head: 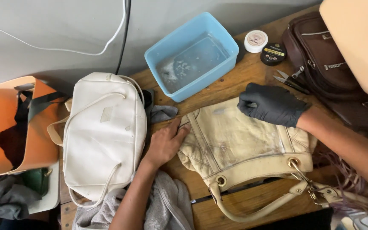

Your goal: The person repeatedly dips a small brush into a blue water container and scrubs the surface of a beige handbag on a wooden table. The person holds the bag steady with the left hand while scrubbing with the right hand, focusing on the same area throughout the clip.

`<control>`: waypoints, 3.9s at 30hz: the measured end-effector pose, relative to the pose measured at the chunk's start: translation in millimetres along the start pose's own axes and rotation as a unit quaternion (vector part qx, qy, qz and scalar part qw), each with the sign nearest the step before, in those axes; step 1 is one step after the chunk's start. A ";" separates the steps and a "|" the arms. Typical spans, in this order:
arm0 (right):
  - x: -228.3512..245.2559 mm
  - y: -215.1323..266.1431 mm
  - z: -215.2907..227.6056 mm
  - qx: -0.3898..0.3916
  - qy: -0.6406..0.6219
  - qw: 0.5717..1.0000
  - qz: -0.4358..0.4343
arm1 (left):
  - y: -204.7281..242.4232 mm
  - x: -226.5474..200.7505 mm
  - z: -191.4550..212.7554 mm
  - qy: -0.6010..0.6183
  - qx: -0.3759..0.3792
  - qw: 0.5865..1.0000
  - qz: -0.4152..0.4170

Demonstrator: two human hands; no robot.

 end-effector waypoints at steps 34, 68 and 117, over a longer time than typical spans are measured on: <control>44.3 -6.4 -7.7 0.160 -0.078 0.969 0.171 | 14.7 -31.1 -3.0 -0.116 -0.152 0.930 -0.313; 1.5 -1.3 10.7 0.199 -0.162 0.965 0.061 | -2.4 -10.0 -2.6 0.078 -0.053 0.989 -0.118; 4.9 -34.6 8.2 0.059 0.070 0.989 0.113 | -3.2 -25.2 1.0 0.154 -0.097 0.976 -0.121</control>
Point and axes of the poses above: each hand's wrist, its own y-axis away from the middle knuckle, its own z-axis out of the back of the hand, x = y × z, the point moved 10 cm from there along -y, towards the middle knuckle
